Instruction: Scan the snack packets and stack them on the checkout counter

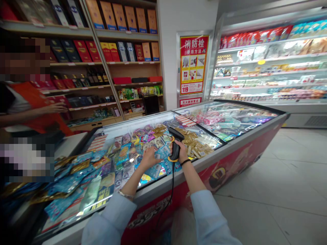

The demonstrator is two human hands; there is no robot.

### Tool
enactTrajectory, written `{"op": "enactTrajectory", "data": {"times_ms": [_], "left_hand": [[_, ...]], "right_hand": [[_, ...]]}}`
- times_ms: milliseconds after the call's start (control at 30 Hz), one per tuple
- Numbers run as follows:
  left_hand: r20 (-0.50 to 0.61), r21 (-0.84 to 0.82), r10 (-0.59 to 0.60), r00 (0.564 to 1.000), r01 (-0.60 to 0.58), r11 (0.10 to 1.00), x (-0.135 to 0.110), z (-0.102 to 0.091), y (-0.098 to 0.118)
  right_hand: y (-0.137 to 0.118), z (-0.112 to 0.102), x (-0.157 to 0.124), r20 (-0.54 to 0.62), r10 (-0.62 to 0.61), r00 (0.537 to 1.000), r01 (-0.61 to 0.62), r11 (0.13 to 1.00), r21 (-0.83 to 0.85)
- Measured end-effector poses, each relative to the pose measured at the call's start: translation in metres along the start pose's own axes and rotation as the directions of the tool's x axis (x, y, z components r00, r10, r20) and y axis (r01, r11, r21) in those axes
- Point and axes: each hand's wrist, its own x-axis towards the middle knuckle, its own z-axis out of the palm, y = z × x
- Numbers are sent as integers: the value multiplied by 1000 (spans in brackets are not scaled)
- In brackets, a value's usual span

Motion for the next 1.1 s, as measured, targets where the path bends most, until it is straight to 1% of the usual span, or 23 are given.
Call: {"op": "enactTrajectory", "data": {"times_ms": [67,133,200,267,333,400,533,667,833,900,1033,1100], "left_hand": [[-84,-52,-35,996,31,998,4,0,-2],[-194,-142,-87,977,60,988,12,2,-5],[-294,-266,-156,943,76,961,22,4,-8],[-365,-383,-240,900,90,919,32,7,-9],[-416,-455,-321,851,111,883,41,8,-10],[-448,-489,-362,817,115,865,47,7,-10],[-492,-515,-362,792,71,854,49,2,-12],[-527,-501,-382,759,86,861,49,-2,-14],[-592,-463,-307,745,-2,887,50,-6,-16],[-620,-448,-286,731,-30,894,50,-9,-17],[-658,-443,-304,689,-28,896,47,-15,-19],[-663,-453,-318,677,-24,891,46,-18,-19]], "right_hand": [[0,0,0,-2,0,1000,0,1000,5],[0,1,1,-5,4,1000,-4,1000,11],[0,1,1,-2,12,1000,-12,1000,13],[0,1,1,-1,11,1000,-11,1000,17],[1,1,1,0,7,1000,-7,1000,15],[1,2,1,5,5,1000,-5,1000,13],[0,3,1,31,16,999,-17,1000,8],[0,3,0,41,27,999,-26,1000,-10],[2,1,-1,90,83,992,-83,997,-4],[3,0,-1,105,87,991,-87,996,-7],[4,0,-1,114,82,990,-81,997,-9],[4,-1,-1,121,86,989,-87,996,5]]}}
